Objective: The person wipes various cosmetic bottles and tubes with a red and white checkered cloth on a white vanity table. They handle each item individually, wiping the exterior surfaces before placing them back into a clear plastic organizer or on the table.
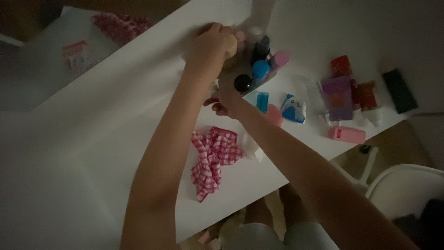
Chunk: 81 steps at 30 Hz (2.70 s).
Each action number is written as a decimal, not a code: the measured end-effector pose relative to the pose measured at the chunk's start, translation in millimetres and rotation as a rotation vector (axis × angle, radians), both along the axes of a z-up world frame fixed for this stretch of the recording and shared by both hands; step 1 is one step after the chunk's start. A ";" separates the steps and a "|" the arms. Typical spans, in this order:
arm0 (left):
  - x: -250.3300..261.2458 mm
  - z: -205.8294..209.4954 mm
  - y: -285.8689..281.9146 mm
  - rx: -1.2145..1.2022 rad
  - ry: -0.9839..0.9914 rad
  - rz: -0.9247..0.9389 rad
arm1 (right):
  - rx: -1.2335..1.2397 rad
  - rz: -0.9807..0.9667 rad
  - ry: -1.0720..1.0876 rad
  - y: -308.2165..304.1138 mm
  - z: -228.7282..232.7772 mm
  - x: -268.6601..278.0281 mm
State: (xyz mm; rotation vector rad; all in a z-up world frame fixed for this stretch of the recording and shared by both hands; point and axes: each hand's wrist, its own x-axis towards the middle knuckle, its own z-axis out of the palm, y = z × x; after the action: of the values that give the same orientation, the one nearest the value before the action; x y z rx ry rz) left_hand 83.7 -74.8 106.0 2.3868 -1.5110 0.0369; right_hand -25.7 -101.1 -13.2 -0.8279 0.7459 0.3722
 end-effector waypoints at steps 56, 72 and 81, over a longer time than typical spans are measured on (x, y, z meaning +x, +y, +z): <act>-33.0 39.7 94.8 -0.041 0.027 0.140 | -0.639 0.179 -0.155 -19.5 67.6 -75.0; 19.6 -15.3 83.3 0.112 -0.248 -0.189 | -0.184 0.112 -0.016 -5.4 -12.6 -8.0; 15.1 -13.9 86.3 0.106 -0.082 -0.087 | -0.019 0.038 0.003 -7.5 14.0 -3.6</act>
State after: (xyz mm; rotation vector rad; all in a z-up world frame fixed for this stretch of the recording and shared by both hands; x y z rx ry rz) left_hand 98.8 11.4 92.1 2.4251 -1.6930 0.0366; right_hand -29.3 -108.7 0.8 -0.8606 0.7385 0.4012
